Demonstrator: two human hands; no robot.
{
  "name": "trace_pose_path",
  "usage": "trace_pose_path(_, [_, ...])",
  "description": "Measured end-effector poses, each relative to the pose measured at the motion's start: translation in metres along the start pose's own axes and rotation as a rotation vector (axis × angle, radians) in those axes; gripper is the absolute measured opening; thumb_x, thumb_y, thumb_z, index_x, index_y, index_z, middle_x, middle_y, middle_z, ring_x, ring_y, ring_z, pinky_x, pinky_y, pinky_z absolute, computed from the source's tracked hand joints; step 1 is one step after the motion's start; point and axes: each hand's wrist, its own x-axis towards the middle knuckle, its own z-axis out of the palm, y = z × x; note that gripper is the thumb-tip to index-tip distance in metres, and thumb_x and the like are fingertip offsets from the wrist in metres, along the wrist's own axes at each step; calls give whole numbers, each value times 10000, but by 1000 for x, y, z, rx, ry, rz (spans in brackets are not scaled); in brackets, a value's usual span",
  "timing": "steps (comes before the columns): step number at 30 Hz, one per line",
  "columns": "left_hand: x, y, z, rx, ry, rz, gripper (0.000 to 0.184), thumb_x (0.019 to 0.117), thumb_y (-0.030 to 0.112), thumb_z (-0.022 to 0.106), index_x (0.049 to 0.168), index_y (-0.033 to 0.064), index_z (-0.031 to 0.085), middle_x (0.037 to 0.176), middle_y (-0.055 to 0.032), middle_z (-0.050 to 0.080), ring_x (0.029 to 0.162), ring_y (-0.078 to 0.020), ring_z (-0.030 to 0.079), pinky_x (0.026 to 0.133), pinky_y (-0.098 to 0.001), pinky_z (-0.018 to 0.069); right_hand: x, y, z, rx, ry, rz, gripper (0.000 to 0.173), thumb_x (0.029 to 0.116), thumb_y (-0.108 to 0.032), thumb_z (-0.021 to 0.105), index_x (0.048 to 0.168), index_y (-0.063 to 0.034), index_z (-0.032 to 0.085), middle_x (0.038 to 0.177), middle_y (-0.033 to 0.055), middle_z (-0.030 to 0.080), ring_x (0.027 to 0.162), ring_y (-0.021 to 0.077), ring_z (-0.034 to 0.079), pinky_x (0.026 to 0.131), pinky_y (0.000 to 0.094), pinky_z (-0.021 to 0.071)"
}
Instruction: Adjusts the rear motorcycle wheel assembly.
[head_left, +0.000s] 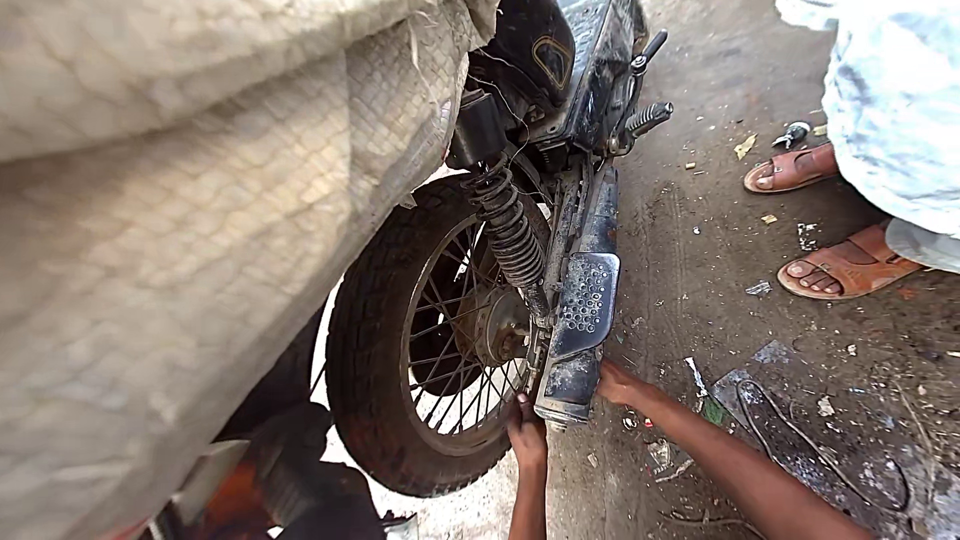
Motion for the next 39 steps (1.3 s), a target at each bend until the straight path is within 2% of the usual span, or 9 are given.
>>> trace_pose_path(4, [5, 15, 8, -361, -13, -497, 644, 1097, 559, 256, 691, 104, 461, 448, 4, 353, 331, -110, 305, 342, -261, 293, -2, -10, -3, -12, -4, 35, 270, 986, -108, 617, 1223, 13, 662, 1176, 203, 694, 1147, 292, 660, 1031, 476, 496])
trace_pose_path(6, [4, 16, 6, -208, 13, -448, 591, 1103, 528, 301, 842, 65, 560, 535, -46, 466, 390, -150, 399, 387, -306, 371, -3, -11, -4, -13, -1, 40, 257, 988, -105, 615, 1207, 18, 667, 1157, 207, 698, 1128, 297, 666, 1019, 481, 501])
trace_pose_path(8, [1, 10, -2, -44, -48, -221, 442, 1125, 382, 375, 1226, 14, 598, 817, -118, 653, 536, -184, 569, 468, -337, 490, 0, -4, -2, -26, -1, 12, 259, 986, -118, 619, 1200, 17, 673, 1159, 207, 700, 1132, 302, 667, 1025, 486, 500])
trace_pose_path(11, [1, 1, -7, 40, -77, 91, 293, 1056, 90, 517, 1309, -58, 535, 928, -138, 666, 568, -151, 585, 459, -284, 491, 2, 2, -1, -51, -14, -3, 266, 987, -123, 611, 1202, 17, 678, 1173, 207, 699, 1148, 305, 662, 1041, 485, 494])
trace_pose_path(17, [0, 11, 1, -70, -34, -150, 407, 1136, 290, 345, 873, 46, 535, 520, 12, 392, 396, -100, 371, 392, -256, 355, -1, -3, -3, -44, -16, -4, 260, 991, -104, 602, 1208, 21, 671, 1175, 210, 696, 1150, 308, 659, 1041, 482, 488])
trace_pose_path(24, [12, 16, 2, -381, -61, -547, 605, 1102, 529, 300, 671, 128, 436, 454, 19, 344, 337, -97, 299, 347, -250, 292, -1, -1, 1, -25, 18, -8, 268, 1009, -141, 596, 1218, 9, 671, 1182, 199, 699, 1161, 285, 660, 1047, 466, 490])
trace_pose_path(30, [-9, -6, -32, -182, -196, -361, 543, 1130, 437, 241, 907, 56, 557, 602, 0, 476, 436, -101, 407, 412, -243, 381, -13, 12, 29, 155, 9, 98, 330, 1041, -236, 549, 1274, -30, 661, 1232, 160, 691, 1192, 238, 644, 1079, 461, 477])
trace_pose_path(33, [-44, -34, -47, 3, -258, -313, 462, 1144, 331, 239, 1083, 3, 558, 680, -6, 496, 474, -92, 445, 437, -243, 425, -42, 23, 77, 636, 33, 277, 311, 1070, -254, 506, 1234, -13, 617, 1058, 78, 689, 952, 149, 671, 885, 364, 561])
trace_pose_path(39, [-99, -91, -58, 374, -530, -192, 299, 1039, 296, 578, 1158, 27, 631, 746, -44, 624, 554, -139, 557, 527, -322, 500, -91, 15, 152, 1227, 213, 670, 394, 1094, -366, 504, 1329, -49, 518, 1030, 141, 668, 875, 232, 687, 738, 401, 590])
